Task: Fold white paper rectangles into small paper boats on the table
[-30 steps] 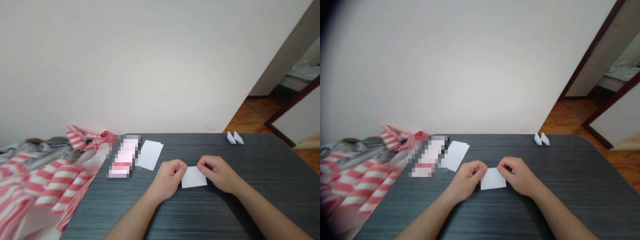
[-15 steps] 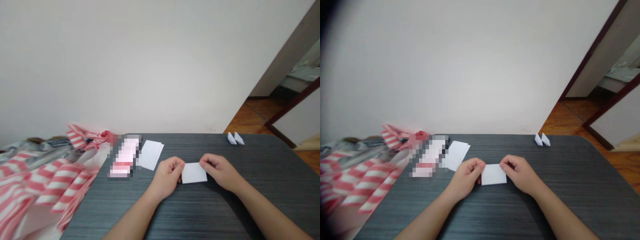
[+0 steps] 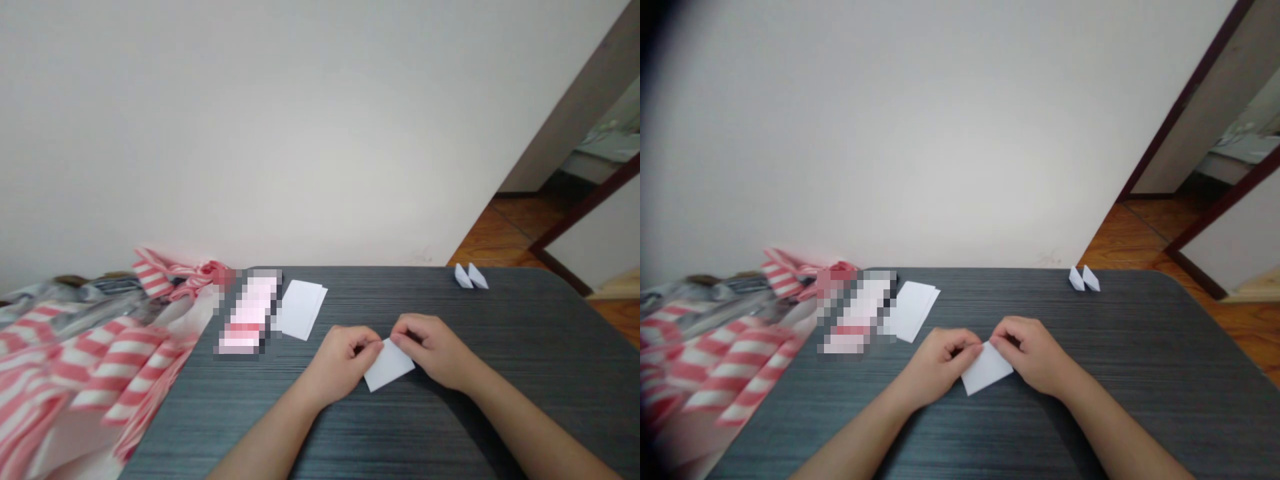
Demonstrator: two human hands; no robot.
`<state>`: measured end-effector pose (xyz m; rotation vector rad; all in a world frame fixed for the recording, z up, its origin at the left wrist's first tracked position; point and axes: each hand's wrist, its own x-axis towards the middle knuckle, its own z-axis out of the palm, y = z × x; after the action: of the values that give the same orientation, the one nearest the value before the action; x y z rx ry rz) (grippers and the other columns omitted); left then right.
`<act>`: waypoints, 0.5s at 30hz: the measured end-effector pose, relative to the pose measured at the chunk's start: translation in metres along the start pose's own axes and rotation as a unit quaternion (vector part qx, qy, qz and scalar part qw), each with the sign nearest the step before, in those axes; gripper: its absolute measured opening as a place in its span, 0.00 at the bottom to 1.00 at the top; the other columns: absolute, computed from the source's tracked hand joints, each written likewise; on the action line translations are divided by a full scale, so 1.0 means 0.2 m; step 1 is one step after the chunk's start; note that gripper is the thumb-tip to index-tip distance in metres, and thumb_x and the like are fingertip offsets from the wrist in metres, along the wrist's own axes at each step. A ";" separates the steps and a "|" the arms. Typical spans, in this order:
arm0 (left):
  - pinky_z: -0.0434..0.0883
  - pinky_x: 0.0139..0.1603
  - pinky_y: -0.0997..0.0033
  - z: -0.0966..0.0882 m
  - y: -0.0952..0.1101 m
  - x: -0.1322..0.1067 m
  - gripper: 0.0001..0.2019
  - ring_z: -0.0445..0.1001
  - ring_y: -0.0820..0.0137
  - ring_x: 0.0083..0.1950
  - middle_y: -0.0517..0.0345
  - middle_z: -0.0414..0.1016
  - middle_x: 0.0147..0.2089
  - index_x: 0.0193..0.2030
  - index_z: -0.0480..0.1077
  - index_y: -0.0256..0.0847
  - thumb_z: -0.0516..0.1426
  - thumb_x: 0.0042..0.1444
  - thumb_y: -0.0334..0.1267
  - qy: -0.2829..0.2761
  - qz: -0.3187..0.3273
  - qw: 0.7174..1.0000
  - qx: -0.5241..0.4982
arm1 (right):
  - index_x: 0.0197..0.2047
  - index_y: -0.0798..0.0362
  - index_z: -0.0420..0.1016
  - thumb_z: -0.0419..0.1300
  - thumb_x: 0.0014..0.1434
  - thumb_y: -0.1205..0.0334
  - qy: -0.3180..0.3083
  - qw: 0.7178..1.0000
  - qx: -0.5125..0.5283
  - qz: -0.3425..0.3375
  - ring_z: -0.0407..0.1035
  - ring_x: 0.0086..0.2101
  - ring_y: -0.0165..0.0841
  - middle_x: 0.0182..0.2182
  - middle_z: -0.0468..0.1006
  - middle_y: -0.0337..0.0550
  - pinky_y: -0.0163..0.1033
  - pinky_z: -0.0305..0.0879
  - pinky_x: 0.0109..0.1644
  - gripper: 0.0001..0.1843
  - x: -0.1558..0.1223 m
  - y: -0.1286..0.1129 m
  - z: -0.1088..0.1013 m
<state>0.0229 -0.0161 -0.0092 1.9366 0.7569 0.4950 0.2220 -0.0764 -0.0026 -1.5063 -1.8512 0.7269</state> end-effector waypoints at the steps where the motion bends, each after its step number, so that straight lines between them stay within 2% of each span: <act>1: 0.59 0.29 0.75 0.00 0.00 0.00 0.15 0.66 0.73 0.28 0.60 0.71 0.26 0.31 0.74 0.38 0.51 0.63 0.41 0.000 0.001 1.000 0.005 | 0.30 0.53 0.73 0.56 0.63 0.65 0.000 1.000 0.001 -0.003 0.68 0.30 0.31 0.26 0.74 0.39 0.35 0.60 0.35 0.10 0.00 -0.01 0.00; 5: 0.58 0.29 0.75 0.00 0.01 0.00 0.15 0.65 0.74 0.28 0.61 0.70 0.26 0.29 0.73 0.38 0.51 0.63 0.40 0.001 0.000 1.000 0.011 | 0.32 0.53 0.74 0.57 0.62 0.66 -0.004 1.000 0.009 -0.019 0.68 0.30 0.31 0.28 0.74 0.39 0.34 0.60 0.35 0.07 0.01 -0.02 0.01; 9: 0.57 0.29 0.76 0.00 0.01 0.00 0.15 0.64 0.74 0.28 0.61 0.70 0.25 0.29 0.73 0.38 0.51 0.63 0.40 -0.006 -0.001 1.000 0.011 | 0.30 0.53 0.73 0.57 0.62 0.67 -0.005 1.000 0.008 -0.022 0.68 0.30 0.31 0.27 0.74 0.38 0.34 0.60 0.35 0.08 0.01 -0.02 0.01; 12: 0.57 0.28 0.76 0.00 0.00 0.00 0.15 0.64 0.75 0.28 0.62 0.70 0.25 0.28 0.73 0.37 0.52 0.62 0.40 -0.002 -0.007 1.000 0.002 | 0.30 0.53 0.74 0.57 0.62 0.66 0.001 1.000 0.017 -0.006 0.68 0.30 0.31 0.26 0.74 0.39 0.34 0.60 0.35 0.08 0.01 -0.01 0.02; 15: 0.58 0.29 0.76 0.01 -0.02 0.00 0.14 0.64 0.74 0.28 0.61 0.69 0.26 0.29 0.71 0.37 0.53 0.62 0.41 0.029 -0.024 0.999 -0.039 | 0.34 0.54 0.75 0.56 0.63 0.64 0.006 0.998 0.062 0.027 0.67 0.30 0.32 0.28 0.74 0.40 0.35 0.61 0.35 0.08 0.01 0.01 0.02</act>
<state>0.0228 -0.0159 -0.0140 1.8352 0.8079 0.5463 0.2203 -0.0745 -0.0070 -1.4825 -1.7287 0.8401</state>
